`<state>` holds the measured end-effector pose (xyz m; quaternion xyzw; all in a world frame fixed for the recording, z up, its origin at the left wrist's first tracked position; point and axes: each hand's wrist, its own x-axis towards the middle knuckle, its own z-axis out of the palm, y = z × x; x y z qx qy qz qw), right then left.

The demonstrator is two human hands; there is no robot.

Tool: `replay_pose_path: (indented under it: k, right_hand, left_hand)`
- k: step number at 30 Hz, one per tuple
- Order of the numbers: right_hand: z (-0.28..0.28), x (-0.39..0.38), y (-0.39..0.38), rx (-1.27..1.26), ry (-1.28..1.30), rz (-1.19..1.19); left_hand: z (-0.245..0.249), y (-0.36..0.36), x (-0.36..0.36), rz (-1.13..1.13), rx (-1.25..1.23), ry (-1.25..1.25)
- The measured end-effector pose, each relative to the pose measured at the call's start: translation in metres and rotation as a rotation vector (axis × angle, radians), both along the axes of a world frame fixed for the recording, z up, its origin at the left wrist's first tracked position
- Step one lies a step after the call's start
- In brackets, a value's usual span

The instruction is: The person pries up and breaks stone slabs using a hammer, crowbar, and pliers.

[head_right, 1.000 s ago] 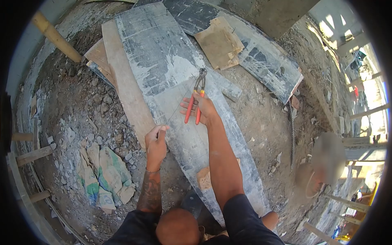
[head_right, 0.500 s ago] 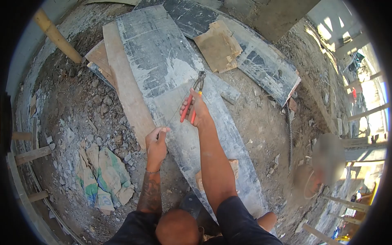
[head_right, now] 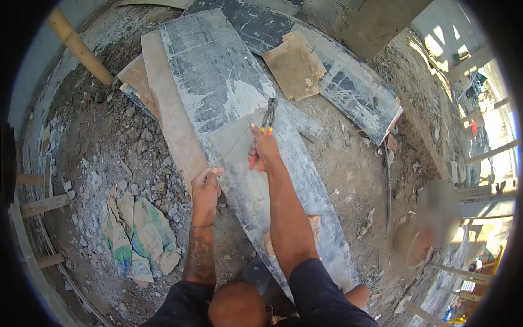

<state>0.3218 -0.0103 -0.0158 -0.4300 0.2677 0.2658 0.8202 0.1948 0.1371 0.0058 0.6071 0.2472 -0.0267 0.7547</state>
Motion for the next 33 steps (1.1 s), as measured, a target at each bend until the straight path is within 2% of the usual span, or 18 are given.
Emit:
replay_pose_path:
  k: [2, 4, 5, 6, 8, 10, 12, 13, 15, 17, 18, 20, 21, 23, 26, 28, 30, 33]
  right_hand:
    - [-0.005, -0.010, -0.026, -1.579, -0.403, 0.628]
    - [0.023, -0.026, -0.046, -1.675, -0.391, 0.755]
    - [0.029, -0.029, -0.058, -1.700, -0.423, 0.708]
    - [0.032, -0.031, -0.069, -1.711, -0.427, 0.696]
    - [0.029, -0.058, -0.089, -1.508, -0.473, 0.643]
    - [0.034, -0.106, -0.104, -0.953, -0.397, 0.523]
    - [0.049, -0.156, -0.109, -0.567, -0.297, 0.480]
    - [0.049, -0.182, -0.112, -0.558, -0.290, 0.461]
    - [0.045, -0.223, -0.118, -0.122, -0.141, 0.279]
    - [0.044, -0.252, -0.130, -0.185, -0.135, 0.217]
    - [0.044, -0.272, -0.138, -0.261, -0.131, 0.172]
    - [0.045, -0.300, -0.156, -0.384, -0.099, 0.073]
    - [0.051, -0.311, -0.164, -0.430, -0.081, 0.040]
    - [0.070, -0.329, -0.179, -0.551, -0.050, -0.039]
    - [0.106, -0.357, -0.208, -0.760, -0.014, -0.114]
    - [0.142, -0.383, -0.234, -0.914, 0.053, -0.123]
    - [0.184, -0.423, -0.256, -1.153, 0.131, -0.142]
    - [0.253, -0.499, -0.272, -1.473, 0.340, -0.241]
  left_hand:
    - [0.004, 0.015, -0.001, 0.121, -0.158, 0.016]
    - [0.003, 0.031, -0.011, 0.193, -0.151, 0.023]
    - [0.011, 0.039, -0.016, 0.176, -0.101, -0.004]
    - [0.020, 0.048, -0.016, 0.165, -0.048, -0.047]
    - [0.039, 0.063, -0.032, 0.127, 0.114, -0.052]
    - [0.054, 0.094, -0.049, 0.117, 0.382, -0.085]
    - [0.051, 0.145, -0.071, 0.212, 0.628, -0.082]
    - [0.059, 0.171, -0.083, 0.231, 0.664, -0.048]
    - [0.086, 0.218, -0.101, 0.283, 1.157, -0.087]
    - [0.109, 0.259, -0.117, 0.530, 1.564, -0.007]
    - [0.108, 0.288, -0.135, 0.490, 1.580, -0.015]
    - [0.099, 0.337, -0.156, 0.504, 1.963, 0.323]
    - [0.097, 0.321, -0.148, 0.463, 1.982, 0.288]
    - [0.081, 0.263, -0.136, 0.603, 2.326, 0.396]
    - [0.042, 0.119, -0.096, -0.222, 1.668, -0.244]
    - [0.036, -0.013, -0.093, -0.740, 1.220, -0.384]
    - [0.027, -0.100, -0.102, -1.108, 1.115, -0.516]
    - [-0.002, -0.152, -0.098, -1.294, 1.161, -0.539]
